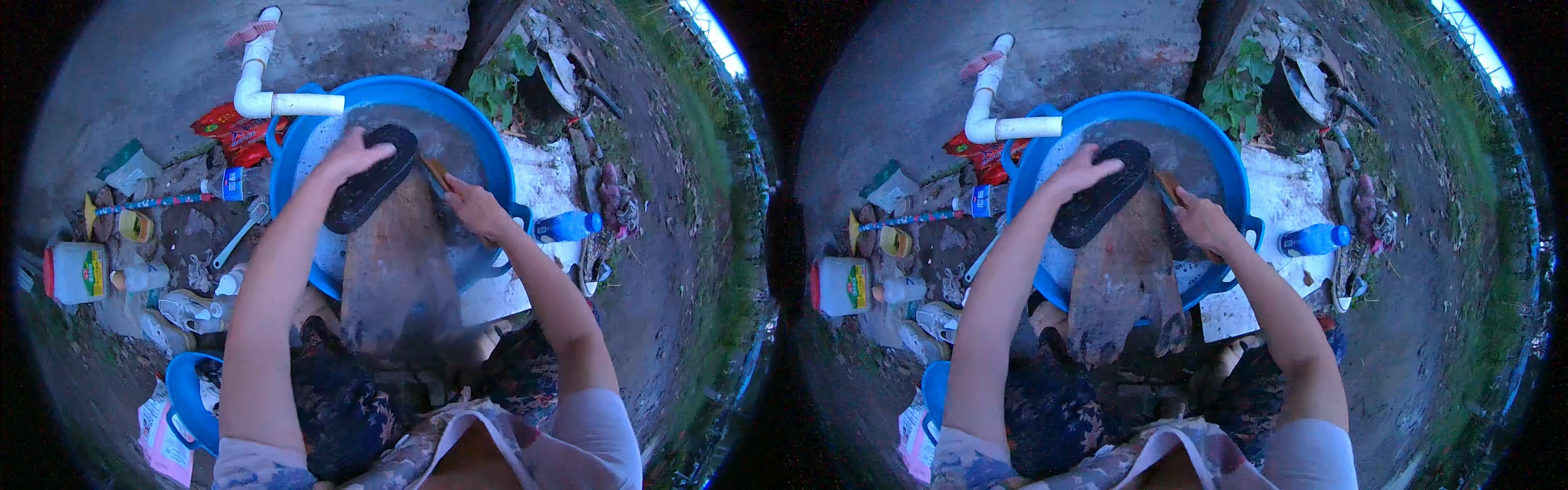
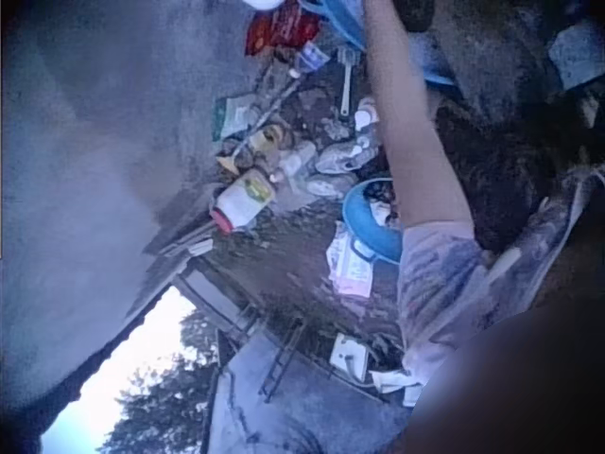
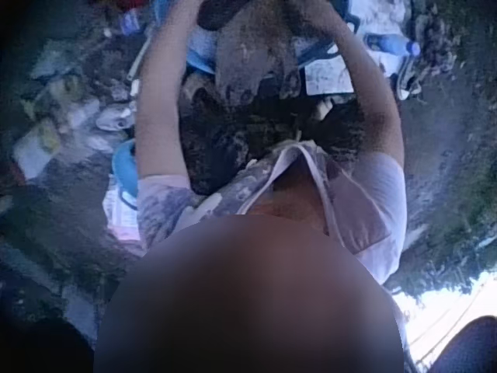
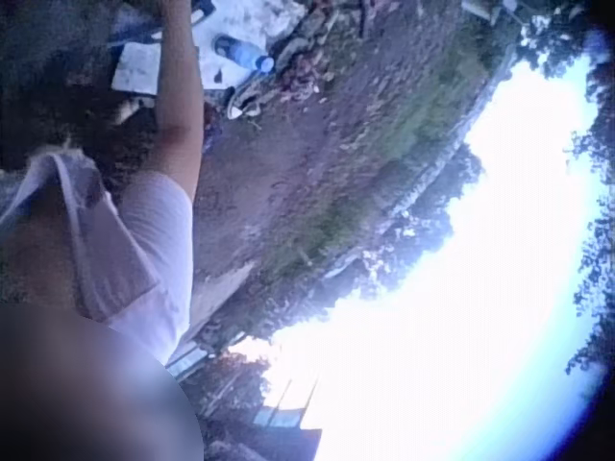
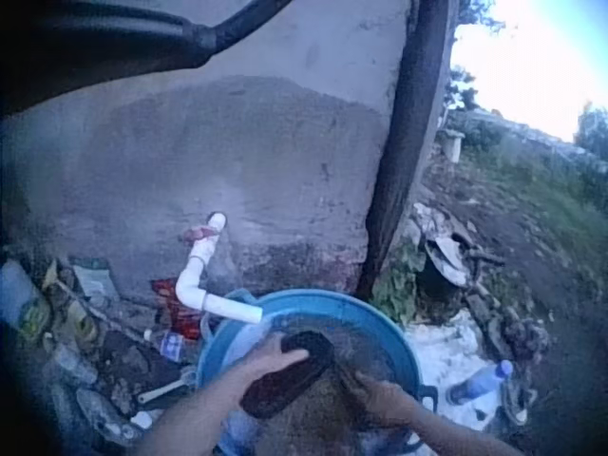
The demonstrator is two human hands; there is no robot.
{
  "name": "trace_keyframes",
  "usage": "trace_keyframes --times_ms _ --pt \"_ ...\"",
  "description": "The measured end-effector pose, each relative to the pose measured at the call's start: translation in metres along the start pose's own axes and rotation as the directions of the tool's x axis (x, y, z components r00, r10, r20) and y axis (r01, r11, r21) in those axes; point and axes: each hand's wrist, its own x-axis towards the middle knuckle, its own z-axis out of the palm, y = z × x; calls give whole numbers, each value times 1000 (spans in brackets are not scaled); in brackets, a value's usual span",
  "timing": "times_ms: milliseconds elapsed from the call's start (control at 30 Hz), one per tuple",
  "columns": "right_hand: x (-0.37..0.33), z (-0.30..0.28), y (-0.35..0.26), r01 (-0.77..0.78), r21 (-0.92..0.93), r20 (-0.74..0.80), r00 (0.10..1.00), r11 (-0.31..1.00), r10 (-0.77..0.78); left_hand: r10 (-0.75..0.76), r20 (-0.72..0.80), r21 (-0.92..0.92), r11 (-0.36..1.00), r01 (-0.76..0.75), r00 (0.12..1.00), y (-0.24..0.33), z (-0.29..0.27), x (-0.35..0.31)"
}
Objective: The person scrubs a dark shoe with a brush in a blue basin filled with soapy water. They repeatedly dip the shoe and brush into the water, scrubbing the upper and sole areas throughout the clip.
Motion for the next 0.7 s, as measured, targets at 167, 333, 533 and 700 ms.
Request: trace_keyframes --times_ms 167,333,533,700 --pt "4 -4 30 -112 -81 -100 990 990 104 -108 4 -200 974 106 994 38 14 1" --pt "-16 -13 19 -60 258 -174 979 964 107 -23 302 -899 326 293 953 63 -30 -9" --pt "-25 -30 -19 -146 605 -153 943 783 294 -548 -142 -972 -82 -222 825 49 59 -45" --pt "-7 -4 8 34 115 -441 897 993 20 -230 472 -661 546 514 851 29 11 -92"
